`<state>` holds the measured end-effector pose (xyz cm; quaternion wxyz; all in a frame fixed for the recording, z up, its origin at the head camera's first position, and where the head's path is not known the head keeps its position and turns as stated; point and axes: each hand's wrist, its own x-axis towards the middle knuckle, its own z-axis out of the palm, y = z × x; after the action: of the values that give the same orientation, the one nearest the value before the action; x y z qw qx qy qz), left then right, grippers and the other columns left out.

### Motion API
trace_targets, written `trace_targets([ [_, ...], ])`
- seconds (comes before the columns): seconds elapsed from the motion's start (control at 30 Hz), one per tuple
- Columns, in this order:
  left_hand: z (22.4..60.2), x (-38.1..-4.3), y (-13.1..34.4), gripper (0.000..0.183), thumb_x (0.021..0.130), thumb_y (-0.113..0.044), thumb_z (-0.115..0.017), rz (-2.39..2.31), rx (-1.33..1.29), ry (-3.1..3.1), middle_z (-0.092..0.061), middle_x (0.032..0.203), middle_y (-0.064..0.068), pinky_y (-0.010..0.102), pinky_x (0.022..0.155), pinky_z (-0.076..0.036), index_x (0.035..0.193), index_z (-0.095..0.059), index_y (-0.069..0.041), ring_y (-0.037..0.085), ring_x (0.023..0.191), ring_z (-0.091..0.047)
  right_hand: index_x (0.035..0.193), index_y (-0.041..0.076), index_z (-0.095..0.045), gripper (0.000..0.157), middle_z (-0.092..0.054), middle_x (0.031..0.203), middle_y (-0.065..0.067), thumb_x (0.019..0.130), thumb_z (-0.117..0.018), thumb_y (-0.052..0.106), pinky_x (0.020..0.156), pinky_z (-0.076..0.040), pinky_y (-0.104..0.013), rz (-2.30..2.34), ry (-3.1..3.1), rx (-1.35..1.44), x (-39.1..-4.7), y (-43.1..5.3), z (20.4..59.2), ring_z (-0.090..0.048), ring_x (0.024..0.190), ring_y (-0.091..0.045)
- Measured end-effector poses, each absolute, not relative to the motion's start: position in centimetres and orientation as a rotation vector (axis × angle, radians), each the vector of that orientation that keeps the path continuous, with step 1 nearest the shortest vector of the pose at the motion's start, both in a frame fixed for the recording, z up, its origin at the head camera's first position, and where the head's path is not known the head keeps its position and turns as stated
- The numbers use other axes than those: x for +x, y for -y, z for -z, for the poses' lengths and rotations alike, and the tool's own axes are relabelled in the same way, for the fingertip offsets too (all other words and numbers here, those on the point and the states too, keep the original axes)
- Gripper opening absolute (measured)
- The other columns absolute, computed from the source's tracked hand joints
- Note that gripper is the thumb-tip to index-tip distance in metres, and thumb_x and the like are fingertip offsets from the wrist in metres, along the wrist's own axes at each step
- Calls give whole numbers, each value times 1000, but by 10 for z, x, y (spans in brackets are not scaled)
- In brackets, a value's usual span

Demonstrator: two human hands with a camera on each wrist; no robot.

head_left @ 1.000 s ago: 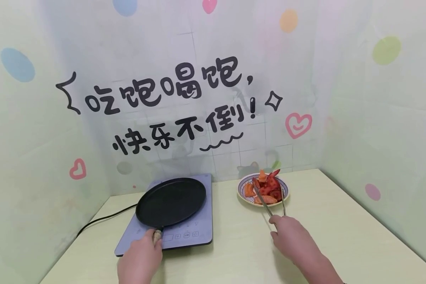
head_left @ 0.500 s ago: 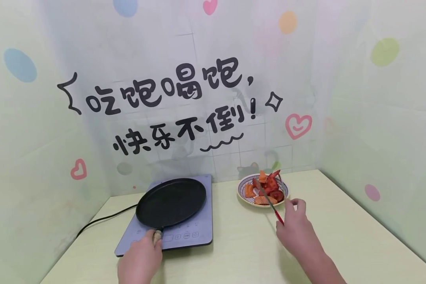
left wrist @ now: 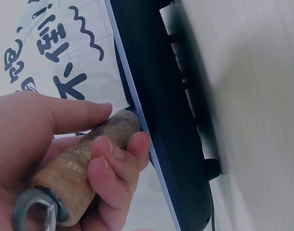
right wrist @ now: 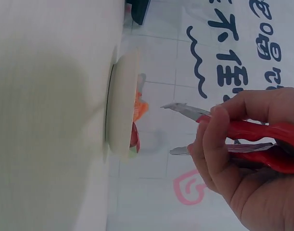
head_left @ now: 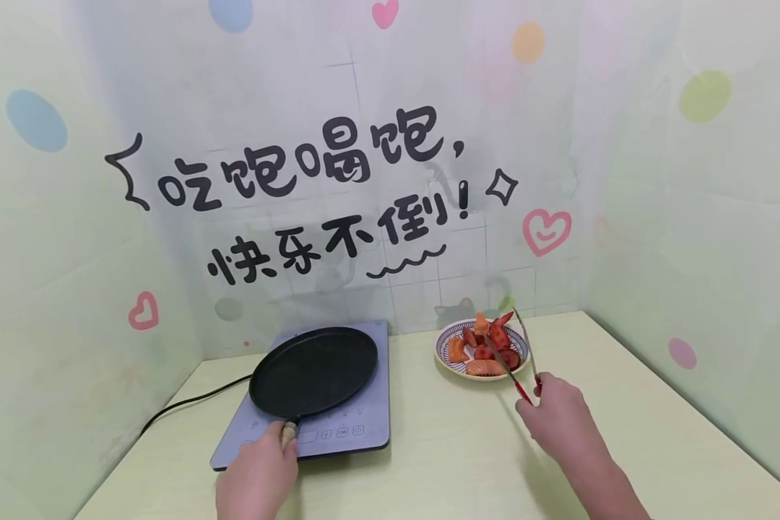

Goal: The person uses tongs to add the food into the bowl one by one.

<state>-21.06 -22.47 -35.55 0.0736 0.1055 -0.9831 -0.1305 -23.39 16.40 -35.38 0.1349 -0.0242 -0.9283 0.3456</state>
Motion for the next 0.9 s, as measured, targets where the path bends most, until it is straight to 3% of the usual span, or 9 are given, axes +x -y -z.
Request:
trace_targets([
  [0.1,355,-211,225,50,95,-29,-55,393,317,2953,-63,109,30,56,57,-49,139,-49,-5,47,91,-61,108,-15,-52,35,-59,96,-27,84,-57,11,53,-54,-33,-1053,2694,-68,-236,-164,355,-62,52,-16],
  [0.3,354,-213,224,50,95,-29,-55,394,308,2951,-63,111,29,57,60,-50,139,-49,-4,47,94,-60,105,-15,-57,31,-62,92,-23,85,-56,10,72,-52,-49,-894,2683,2,-240,-165,354,-61,84,-34],
  [0.43,355,-214,224,51,95,-30,-56,394,315,2959,-63,111,29,58,61,-50,139,-49,-4,47,94,-61,114,-15,-58,37,-64,96,-23,85,-55,7,76,-52,-50,-845,2654,68,-243,-162,357,-61,91,-36],
  [0.63,356,-213,227,52,95,-31,-56,403,310,2954,-64,108,30,57,61,-50,138,-49,-4,47,89,-61,121,-11,-59,40,-62,91,-18,85,-57,5,59,-50,-38,-723,2703,126,-248,-159,362,-56,72,-24],
  [0.73,356,-212,228,52,95,-31,-56,402,300,2947,-63,108,31,58,62,-50,139,-48,-3,49,90,-60,113,-3,-65,31,-56,80,-12,85,-59,6,52,-45,-33,-669,2752,129,-247,-160,361,-49,63,-20],
  [0.9,355,-213,228,54,95,-32,-56,406,304,2966,-63,109,32,58,64,-51,139,-47,-2,50,93,-60,84,7,-64,3,-50,70,-6,83,-61,6,46,-40,-31,-600,2805,167,-244,-165,355,-45,57,-18],
])
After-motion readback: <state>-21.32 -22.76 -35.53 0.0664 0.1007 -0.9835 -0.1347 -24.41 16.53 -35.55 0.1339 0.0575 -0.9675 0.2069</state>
